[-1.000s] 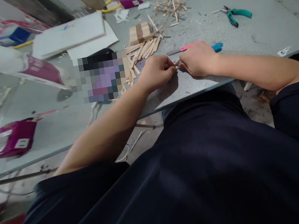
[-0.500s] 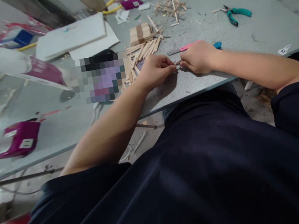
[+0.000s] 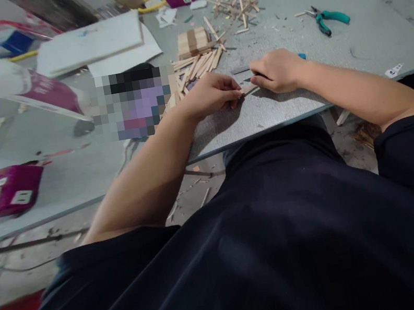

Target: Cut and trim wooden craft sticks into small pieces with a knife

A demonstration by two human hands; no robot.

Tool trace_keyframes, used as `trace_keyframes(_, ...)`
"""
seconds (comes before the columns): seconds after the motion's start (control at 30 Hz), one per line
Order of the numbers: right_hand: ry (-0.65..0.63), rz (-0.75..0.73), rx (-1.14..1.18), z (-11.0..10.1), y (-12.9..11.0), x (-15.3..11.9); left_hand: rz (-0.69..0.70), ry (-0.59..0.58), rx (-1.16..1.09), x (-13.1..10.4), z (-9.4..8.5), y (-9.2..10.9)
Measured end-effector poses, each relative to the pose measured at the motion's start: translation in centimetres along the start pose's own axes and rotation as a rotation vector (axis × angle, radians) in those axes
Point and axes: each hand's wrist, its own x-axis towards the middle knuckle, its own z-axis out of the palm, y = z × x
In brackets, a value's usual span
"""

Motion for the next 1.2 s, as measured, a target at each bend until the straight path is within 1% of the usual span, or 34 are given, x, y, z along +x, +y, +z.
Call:
trace_keyframes(0.1,0.03,0.035,-0.123,0.3,0.2,0.2,0.012,0.013,-0.037,-0.1,0.0,0.0)
trace_keyframes(0.27,-0.005,-0.101,-0.074,0.6,-0.3,0.3,0.035,0.042,-0.104,-0.2,0.0,0.2)
trace_keyframes(0.37,0.027,-0.15,-0.043,1.1,-0.3,0.5,0.039,0.124,-0.126,-0.4,-0.1,0.6)
trace_keyframes(0.43,0.06,-0.186,0.005,1.3,-0.3,0.6,0.053,0.173,-0.155,-0.5,0.0,0.9)
trace_keyframes(0.53,0.088,-0.205,0.098,1.4,-0.6,0.6,0.086,0.212,-0.196,-0.6,0.5,1.4)
trace_keyframes(0.7,0.185,-0.219,0.283,0.7,-1.1,0.1,0.17,0.276,-0.225,-1.2,1.5,2.5)
trace_keyframes(0.8,0.15,-0.252,0.354,0.0,-1.1,-0.1,0.189,0.291,-0.236,-2.0,1.5,3.4)
trace_keyframes(0.9,0.129,-0.272,0.4,-0.8,-1.7,-0.8,0.212,0.332,-0.255,-3.5,1.6,4.4)
trace_keyframes(1.0,0.153,-0.3,0.473,-1.3,-3.3,-2.0,0.246,0.402,-0.303,-5.6,2.9,5.1)
trace_keyframes(1.07,0.152,-0.315,0.522,-1.1,-4.8,-3.2,0.284,0.399,-0.363,-7.1,4.4,5.3)
trace_keyframes(1.13,0.167,-0.296,0.542,-0.8,-6.1,-4.3,0.32,0.398,-0.419,-8.4,6.1,5.4)
trace_keyframes(1.2,0.197,-0.275,0.498,-0.4,-7.0,-5.5,0.349,0.45,-0.454,-9.4,7.8,5.4)
